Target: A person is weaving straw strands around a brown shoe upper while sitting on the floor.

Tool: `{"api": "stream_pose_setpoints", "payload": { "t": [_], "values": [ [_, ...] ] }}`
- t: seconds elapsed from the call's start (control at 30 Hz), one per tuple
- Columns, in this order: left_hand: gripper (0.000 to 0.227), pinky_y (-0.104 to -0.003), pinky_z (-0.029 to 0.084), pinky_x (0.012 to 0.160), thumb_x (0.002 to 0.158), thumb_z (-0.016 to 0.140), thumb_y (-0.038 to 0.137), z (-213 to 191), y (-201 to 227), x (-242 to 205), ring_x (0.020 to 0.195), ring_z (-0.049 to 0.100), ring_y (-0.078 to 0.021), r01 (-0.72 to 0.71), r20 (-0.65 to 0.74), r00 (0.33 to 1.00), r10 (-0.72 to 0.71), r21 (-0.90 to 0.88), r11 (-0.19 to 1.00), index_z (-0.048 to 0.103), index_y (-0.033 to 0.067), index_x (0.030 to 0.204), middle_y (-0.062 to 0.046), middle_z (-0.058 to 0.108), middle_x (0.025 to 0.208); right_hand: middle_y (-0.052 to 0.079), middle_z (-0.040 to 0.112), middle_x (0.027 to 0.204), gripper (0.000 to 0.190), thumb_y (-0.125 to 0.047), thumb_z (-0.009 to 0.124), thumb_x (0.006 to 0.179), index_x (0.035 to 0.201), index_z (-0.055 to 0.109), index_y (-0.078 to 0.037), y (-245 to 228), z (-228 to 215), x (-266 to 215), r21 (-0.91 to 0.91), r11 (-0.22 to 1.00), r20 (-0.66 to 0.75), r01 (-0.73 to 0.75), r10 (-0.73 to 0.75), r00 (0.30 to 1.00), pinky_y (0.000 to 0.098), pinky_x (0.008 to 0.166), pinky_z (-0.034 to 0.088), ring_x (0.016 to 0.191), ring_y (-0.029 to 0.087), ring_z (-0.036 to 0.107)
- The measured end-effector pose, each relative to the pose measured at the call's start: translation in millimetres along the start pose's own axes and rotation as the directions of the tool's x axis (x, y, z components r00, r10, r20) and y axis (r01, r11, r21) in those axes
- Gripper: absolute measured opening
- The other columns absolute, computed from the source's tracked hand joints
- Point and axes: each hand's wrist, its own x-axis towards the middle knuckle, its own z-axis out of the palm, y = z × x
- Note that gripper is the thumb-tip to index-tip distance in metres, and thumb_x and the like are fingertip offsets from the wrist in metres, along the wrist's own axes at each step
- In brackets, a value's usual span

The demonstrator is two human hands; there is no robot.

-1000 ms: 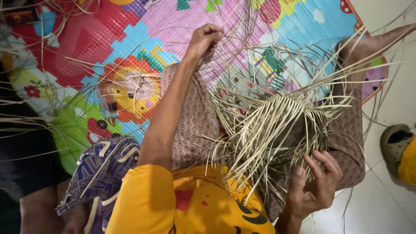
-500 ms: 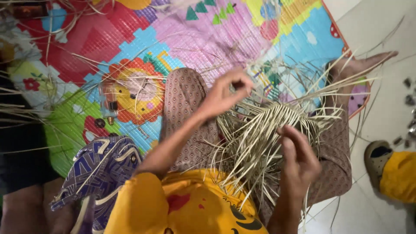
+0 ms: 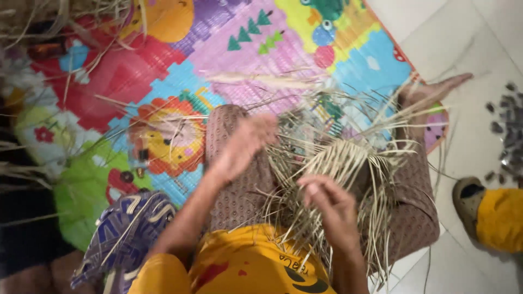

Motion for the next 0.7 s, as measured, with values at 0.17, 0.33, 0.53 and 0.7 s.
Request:
{"api": "stream_pose_setpoints", "payload": {
  "t": [0.17,0.33,0.53,0.7],
  "values": [
    [0.043,-0.047,0.057,0.087,0.103,0.056,0.043,-75.0,45.2,57.4,0.098,0.072,-0.0306,-0.032,-0.055,0.998,0.002,-0.545,0.838,0.072,0.0053,0.092,-0.013,0.075,0.097,0.009,0.08,0.105,0.023,-0.021,0.06,0.095,0.11,0.075,-0.011,0.7,2.2,-46.2,-0.196,0.967,0.228,-0.163,0.207,0.951,0.0286,0.056,0.059,0.063,0.013,0.065],
    [0.014,-0.036,0.052,0.075,0.105,0.054,0.009,-114.2,84.2,153.7,0.072,0.056,-0.0215,-0.076,-0.248,0.967,-0.056,-0.493,0.867,0.059,-0.0002,0.095,-0.012,0.059,0.079,0.01,0.073,0.083,0.025,-0.012,0.058,0.098,0.111,0.075,0.0,-61.3,-10.4,-71.6,-0.101,0.992,0.318,-0.077,0.106,0.942,0.0282,0.051,0.048,0.061,0.015,0.058],
    [0.015,-0.035,0.05,0.051,0.105,0.058,0.015,-48.7,84.9,290.2,0.054,0.054,-0.0168,-0.051,-0.324,0.946,0.02,-0.088,0.995,0.062,0.0012,0.101,-0.008,0.061,0.075,0.001,0.054,0.059,0.019,-0.018,0.057,0.094,0.078,0.064,-0.009,-68.1,-94.8,-172.6,-0.227,0.95,0.099,0.215,-0.197,0.975,0.0344,0.057,0.056,0.051,0.014,0.056],
    [0.07,-0.032,0.066,0.064,0.095,0.049,0.059,-2.5,40.3,383.6,0.089,0.067,-0.0197,0.205,-0.141,0.978,-0.153,0.511,0.835,0.055,-0.0016,0.129,-0.017,0.064,0.126,0.012,0.052,0.068,0.017,-0.018,0.067,0.08,0.074,0.056,-0.007,-9.7,-196.4,-333.6,0.334,0.936,-0.079,0.106,-0.085,0.993,0.0517,0.059,0.042,0.065,0.033,0.051]
  ]
}}
